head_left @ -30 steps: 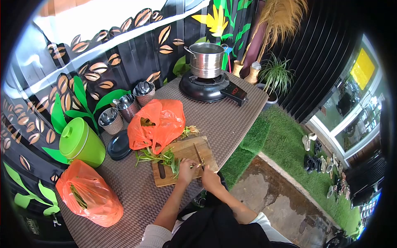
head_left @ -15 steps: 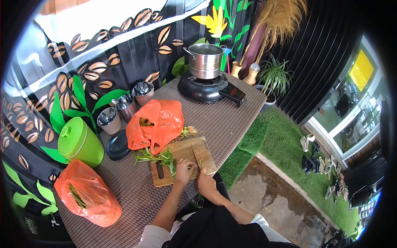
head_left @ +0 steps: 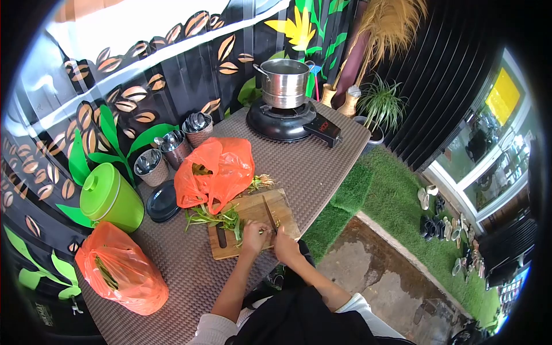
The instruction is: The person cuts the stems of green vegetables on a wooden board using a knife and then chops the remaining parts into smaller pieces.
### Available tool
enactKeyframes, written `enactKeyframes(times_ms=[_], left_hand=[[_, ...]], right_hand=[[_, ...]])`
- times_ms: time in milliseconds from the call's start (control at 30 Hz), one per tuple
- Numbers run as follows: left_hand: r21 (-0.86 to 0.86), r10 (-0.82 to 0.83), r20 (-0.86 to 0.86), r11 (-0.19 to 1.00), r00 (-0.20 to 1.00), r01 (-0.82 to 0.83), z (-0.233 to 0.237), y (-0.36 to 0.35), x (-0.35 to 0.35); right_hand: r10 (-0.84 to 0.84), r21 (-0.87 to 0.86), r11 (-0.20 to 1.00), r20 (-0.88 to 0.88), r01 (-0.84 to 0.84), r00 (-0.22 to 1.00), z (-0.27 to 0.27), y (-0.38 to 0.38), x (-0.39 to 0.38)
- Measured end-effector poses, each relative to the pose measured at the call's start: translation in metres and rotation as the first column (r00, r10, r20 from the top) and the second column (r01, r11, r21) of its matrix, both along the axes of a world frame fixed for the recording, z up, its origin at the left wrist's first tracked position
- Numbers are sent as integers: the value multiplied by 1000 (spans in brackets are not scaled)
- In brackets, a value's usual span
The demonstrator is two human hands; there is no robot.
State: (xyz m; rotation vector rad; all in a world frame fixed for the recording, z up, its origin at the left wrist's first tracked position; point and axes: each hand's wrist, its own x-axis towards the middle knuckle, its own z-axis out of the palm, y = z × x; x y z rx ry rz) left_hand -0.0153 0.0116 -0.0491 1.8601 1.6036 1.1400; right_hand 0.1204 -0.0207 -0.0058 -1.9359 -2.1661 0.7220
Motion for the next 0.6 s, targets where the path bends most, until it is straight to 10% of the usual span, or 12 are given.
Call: enactKeyframes(times_ms=[600], left_hand=[[-58, -1, 8, 998, 1000, 2, 2, -1, -1]], right_hand=[[-4, 29, 1000, 12, 4, 1000, -7, -4, -7]])
